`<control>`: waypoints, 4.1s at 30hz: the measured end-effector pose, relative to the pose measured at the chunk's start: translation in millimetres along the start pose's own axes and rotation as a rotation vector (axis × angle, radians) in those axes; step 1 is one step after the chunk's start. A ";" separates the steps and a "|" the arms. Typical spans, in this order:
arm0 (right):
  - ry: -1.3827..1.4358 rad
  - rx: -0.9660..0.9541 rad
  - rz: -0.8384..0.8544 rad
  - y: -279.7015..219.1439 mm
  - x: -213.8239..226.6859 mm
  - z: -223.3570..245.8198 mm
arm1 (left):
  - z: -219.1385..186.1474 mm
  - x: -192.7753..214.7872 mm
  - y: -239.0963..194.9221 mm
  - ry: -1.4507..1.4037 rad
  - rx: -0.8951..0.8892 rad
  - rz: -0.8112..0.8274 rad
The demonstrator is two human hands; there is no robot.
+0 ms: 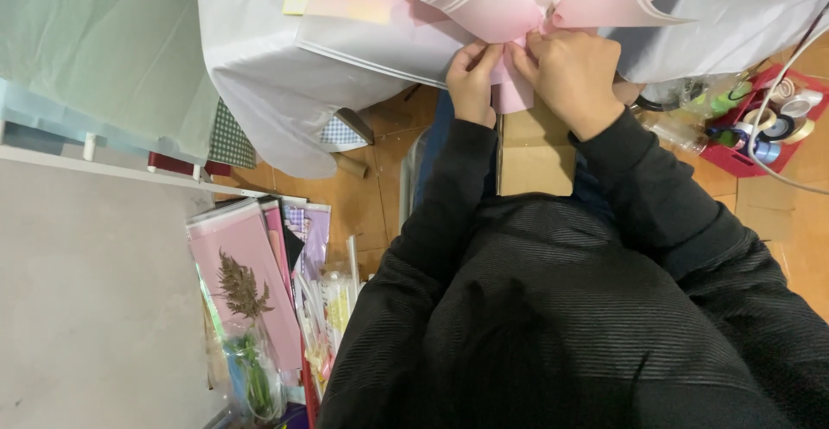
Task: The person wraps a decorative butterfly bouquet with pink and white paper, folding and tucking the edges around the base. They secure the wrapping with a pink ribbon, adjusting the folds and smoothing the paper throughout the process.
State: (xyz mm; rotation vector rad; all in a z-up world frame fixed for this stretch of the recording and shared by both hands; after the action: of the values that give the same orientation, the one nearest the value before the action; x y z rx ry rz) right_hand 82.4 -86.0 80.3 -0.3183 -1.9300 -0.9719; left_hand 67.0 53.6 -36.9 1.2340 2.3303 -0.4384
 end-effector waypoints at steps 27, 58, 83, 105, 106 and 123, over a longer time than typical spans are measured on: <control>-0.027 -0.048 0.014 -4.3 9.2 -3.2 | -32.2 -16.5 -32.2 0.786 -0.564 -0.133; 1.281 -0.580 -0.125 -91.5 -42.0 -70.7 | -41.2 -81.9 -73.5 1.482 -0.962 0.087; 1.434 -0.390 0.513 -54.9 -10.4 -26.3 | -29.5 -66.7 -65.9 1.465 -1.035 -0.136; -0.302 0.261 0.380 134.8 33.5 119.5 | -19.5 -54.5 -44.5 1.513 -0.662 -0.138; -0.308 0.239 0.481 135.9 28.6 122.1 | -17.4 -53.9 -44.0 1.516 -0.646 -0.129; -0.321 0.336 0.734 130.9 -4.0 133.6 | -3.5 -43.0 -34.9 1.559 -0.415 0.002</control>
State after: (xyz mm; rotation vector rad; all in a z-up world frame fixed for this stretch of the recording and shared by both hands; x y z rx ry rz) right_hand 75.9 99.0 107.2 -0.9430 -1.9753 -0.1151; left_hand 58.0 6.6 -8.7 1.5601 3.1947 1.4800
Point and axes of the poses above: each hand's wrist, its own y-axis towards the middle knuckle, its own x-axis out of the back of the hand, z = x × y, the point moved 7 cm from there along y, towards the middle knuckle, and after that the axes turned 12 degrees about z, right-handed, at the moved point
